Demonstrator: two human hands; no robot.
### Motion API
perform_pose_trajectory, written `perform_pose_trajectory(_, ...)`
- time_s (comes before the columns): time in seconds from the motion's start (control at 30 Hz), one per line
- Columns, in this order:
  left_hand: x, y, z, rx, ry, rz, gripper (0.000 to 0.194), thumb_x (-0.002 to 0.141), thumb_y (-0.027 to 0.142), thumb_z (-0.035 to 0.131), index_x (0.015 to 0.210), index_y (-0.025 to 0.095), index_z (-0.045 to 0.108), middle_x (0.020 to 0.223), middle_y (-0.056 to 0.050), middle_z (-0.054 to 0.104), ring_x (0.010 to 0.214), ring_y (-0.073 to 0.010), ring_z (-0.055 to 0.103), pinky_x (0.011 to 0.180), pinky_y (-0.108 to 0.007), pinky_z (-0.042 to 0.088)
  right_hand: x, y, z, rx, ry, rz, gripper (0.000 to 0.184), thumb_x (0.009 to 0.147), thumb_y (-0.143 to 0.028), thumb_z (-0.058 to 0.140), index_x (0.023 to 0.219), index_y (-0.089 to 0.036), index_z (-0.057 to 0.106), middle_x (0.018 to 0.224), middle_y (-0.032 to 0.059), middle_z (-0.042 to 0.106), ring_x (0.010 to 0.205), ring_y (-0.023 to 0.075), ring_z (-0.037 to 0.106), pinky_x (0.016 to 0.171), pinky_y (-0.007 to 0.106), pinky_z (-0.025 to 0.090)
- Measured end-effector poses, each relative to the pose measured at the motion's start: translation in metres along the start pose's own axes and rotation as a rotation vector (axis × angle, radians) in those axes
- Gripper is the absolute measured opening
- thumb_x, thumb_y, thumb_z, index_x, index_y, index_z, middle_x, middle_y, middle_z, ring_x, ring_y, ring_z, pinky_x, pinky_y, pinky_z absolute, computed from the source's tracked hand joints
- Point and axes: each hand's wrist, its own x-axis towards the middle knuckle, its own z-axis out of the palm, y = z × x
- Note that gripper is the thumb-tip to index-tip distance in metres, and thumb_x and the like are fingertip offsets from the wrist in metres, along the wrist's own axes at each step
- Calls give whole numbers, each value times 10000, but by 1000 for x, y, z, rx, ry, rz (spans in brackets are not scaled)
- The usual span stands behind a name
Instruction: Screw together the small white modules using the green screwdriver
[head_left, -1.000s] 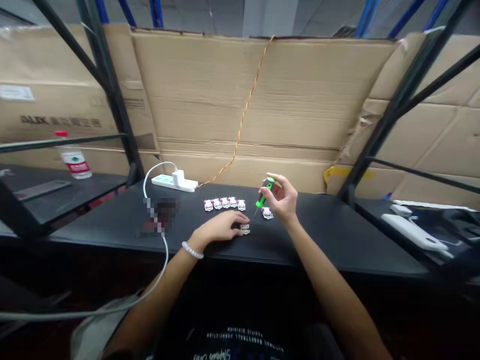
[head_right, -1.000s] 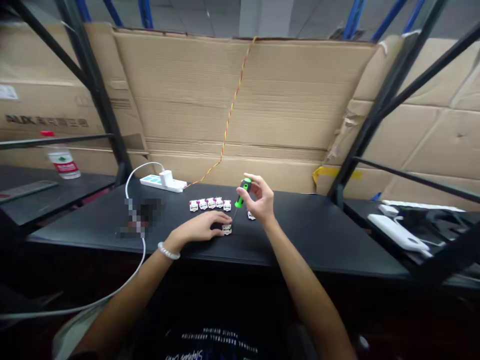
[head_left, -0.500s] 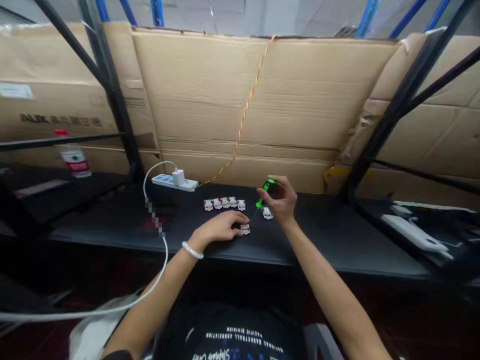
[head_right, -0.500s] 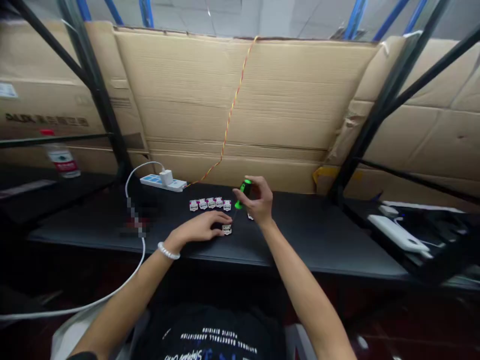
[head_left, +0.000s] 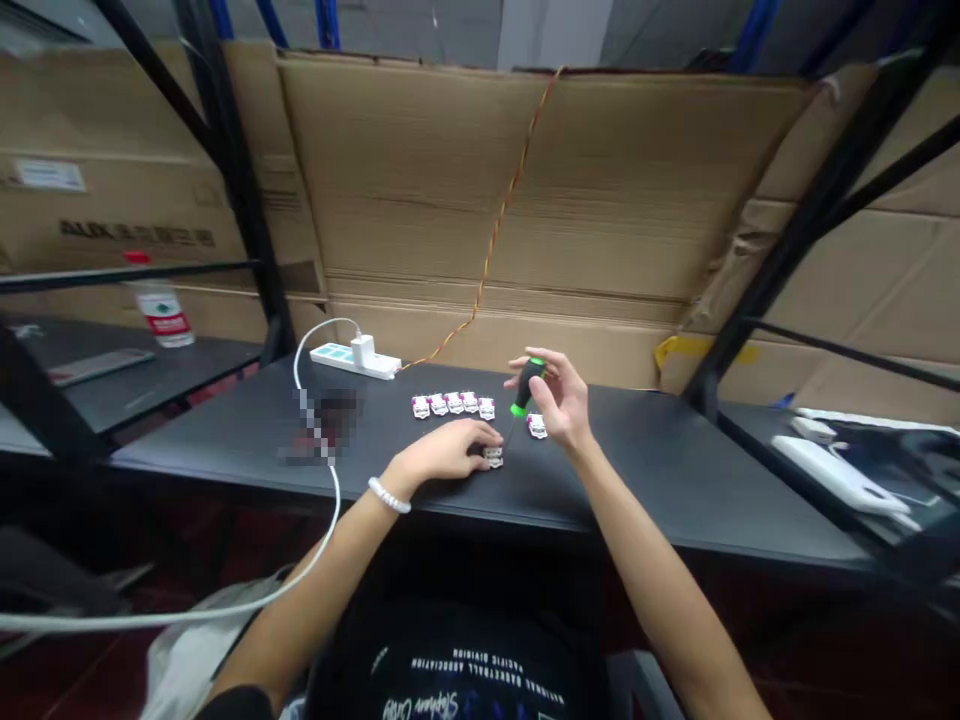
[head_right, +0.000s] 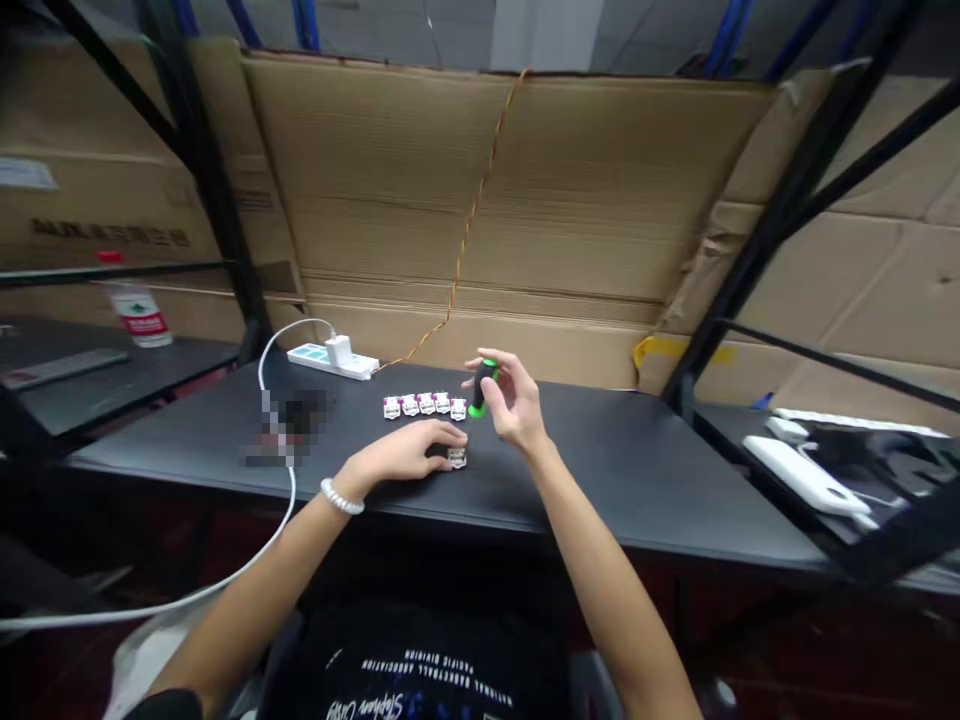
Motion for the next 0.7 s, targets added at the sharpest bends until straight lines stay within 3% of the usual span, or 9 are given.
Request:
perform_pose_trajectory(0.1,-1,2,-1,-1,6,-1,370,915,142,779,1281,187,789,1445,-104,730,1355,-280,675,1225,-378,468,2,1,-3,-182,129,-81,385,904,-533,820,1192,-288,744,1167,84,674,955,235,720,833,398,638)
perform_pose_trajectory(0.17,-1,3,-1,3,4,-4,376,919,145,776,1293,185,785,1455,-110,724,1365,-286,669,1232,-385,461,4,0,-4,-262,199,-92,325,892,-496,842,1121,-274,776,1108,78,664,956,234,690,821,384,622)
perform_pose_trajectory(0.33,-1,2,-1,-1,7,3,387,904,127,786,1288,177,786,1447,-114,729,1357,-286,675,1232,-394,465,3,-2,-5,-75,28,-34,357,1086,-455,558,1380,-303,693,1257,101,718,986,238,748,946,458,633)
perform_pose_trajectory(0.4,0,1,0,-5,14,8,384,902,124,789,1283,180,789,1442,-110,732,1350,-283,680,1230,-392,467,3,-2,-5,-89,21,-68,361,1068,-484,584,1366,-316,701,1255,95,697,1003,240,740,935,450,634)
perform_pose_trajectory(0.53,0,-1,1,-7,23,3,381,904,140,797,1280,201,794,1444,-104,733,1363,-289,675,1233,-403,468,4,-1,-4,-226,146,-103,335,921,-474,812,1198,-289,778,1134,81,648,982,238,687,827,385,623)
perform_pose_trajectory(0.7,0,0,0,7,5,17,388,900,125,798,1285,178,789,1446,-116,730,1360,-291,678,1232,-403,469,5,-3,-3,-42,47,-3,362,1062,-485,592,1349,-296,708,1244,103,700,1022,248,736,944,454,638)
